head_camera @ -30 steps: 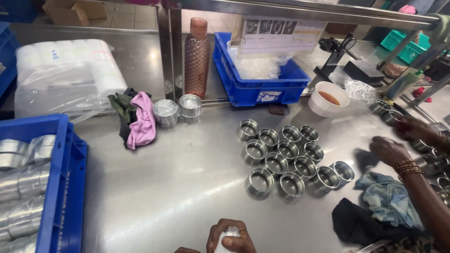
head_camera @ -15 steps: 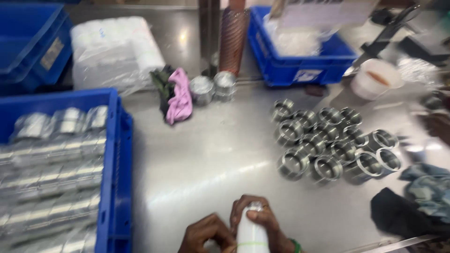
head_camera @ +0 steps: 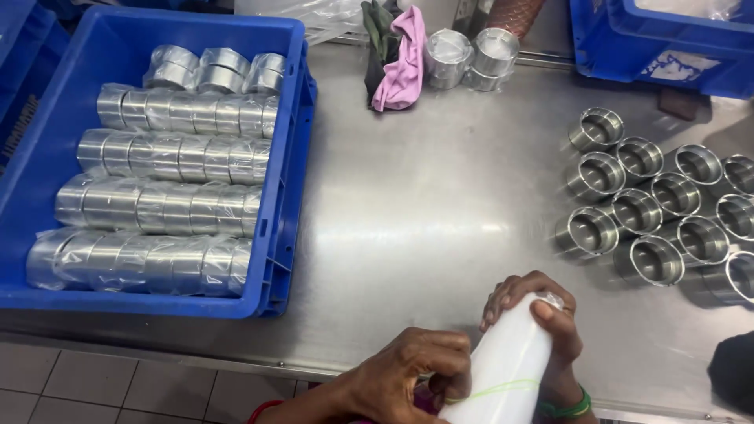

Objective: The person wraps individual metal rings in plastic sheets and places them onto a work table.

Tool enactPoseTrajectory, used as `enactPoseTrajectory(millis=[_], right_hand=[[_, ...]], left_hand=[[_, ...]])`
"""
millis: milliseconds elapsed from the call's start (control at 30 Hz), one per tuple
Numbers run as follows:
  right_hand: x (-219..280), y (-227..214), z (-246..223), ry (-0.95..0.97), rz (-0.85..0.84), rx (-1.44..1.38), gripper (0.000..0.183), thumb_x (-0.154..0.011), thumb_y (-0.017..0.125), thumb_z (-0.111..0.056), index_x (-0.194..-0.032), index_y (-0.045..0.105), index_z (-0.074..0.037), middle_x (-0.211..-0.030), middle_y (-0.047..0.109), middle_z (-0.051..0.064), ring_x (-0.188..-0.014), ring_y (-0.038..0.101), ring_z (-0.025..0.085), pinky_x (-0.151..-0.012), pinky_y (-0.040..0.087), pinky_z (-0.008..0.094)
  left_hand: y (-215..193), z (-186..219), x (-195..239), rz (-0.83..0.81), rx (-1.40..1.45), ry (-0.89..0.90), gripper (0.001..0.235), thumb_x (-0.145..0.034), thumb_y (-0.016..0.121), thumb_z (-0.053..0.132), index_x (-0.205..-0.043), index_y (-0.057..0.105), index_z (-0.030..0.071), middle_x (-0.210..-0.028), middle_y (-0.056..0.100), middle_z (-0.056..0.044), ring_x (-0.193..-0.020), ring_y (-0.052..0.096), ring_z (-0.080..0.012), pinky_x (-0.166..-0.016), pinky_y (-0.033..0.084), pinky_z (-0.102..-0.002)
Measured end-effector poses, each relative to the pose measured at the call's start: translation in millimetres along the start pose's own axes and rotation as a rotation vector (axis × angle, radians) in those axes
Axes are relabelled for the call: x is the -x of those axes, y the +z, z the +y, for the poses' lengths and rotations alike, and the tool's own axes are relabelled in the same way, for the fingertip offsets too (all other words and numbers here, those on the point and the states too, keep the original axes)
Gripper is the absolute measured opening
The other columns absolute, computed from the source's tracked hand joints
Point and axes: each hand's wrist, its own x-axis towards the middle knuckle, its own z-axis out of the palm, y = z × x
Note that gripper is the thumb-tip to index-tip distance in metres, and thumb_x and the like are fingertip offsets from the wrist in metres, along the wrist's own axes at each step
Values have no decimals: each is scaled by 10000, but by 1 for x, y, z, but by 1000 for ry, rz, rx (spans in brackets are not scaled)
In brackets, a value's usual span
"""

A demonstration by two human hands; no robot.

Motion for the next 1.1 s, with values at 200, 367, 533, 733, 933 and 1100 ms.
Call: enactPoseTrajectory(millis=[200,367,533,733,933,1100], right_hand=[[-11,12,-7,208,88,130,386,-790,603,-378,-794,631,7,-642,632,148,-549,650,228,-468,537,345],[-15,-1,-9,236,145,224,384,-828,610,-366,-814,651,15,-664,628,129,-537,607,204,-470,490,319],[-25,-24,-4,230,234,295,369,-887,573,-350,-834,647,8,-662,599,109,-549,578,192,-489,468,304],[-30,-217,83,88,344,273,355,-1010,541,-362,-984,643,-24,-770,598,70,-654,580,169,-558,467,315],[-68,-337,104,52,256,327,365,-1003,551,-370,-977,650,-19,-779,613,75,-671,594,173,-591,475,314],[-68,-377,124,6,208,369,374,-998,560,-376,-972,656,-16,-787,626,79,-685,606,177,-618,482,314]], left_hand=[[2,1,-2,77,-153,24,449,-834,888,379,-755,556,88,-737,506,30,-604,503,-48,-499,409,-227],[9,-4,-7,125,-206,-18,432,-884,852,351,-731,554,79,-754,524,21,-610,480,-65,-510,365,-273],[15,-8,-14,177,-655,177,400,-1011,802,246,-753,552,70,-699,520,-16,-614,545,-101,-511,431,-280],[-26,11,-38,465,-678,82,286,-997,731,155,-816,552,25,-776,545,-105,-670,589,-248,-583,517,-409],[-148,-36,-75,880,-1083,-152,89,-907,621,-5,-917,703,29,-864,665,-178,-764,673,-348,-694,539,-444],[-249,-61,-130,1165,-879,-205,285,-854,594,-14,-1093,717,83,-825,707,-147,-727,741,-311,-673,582,-409]])
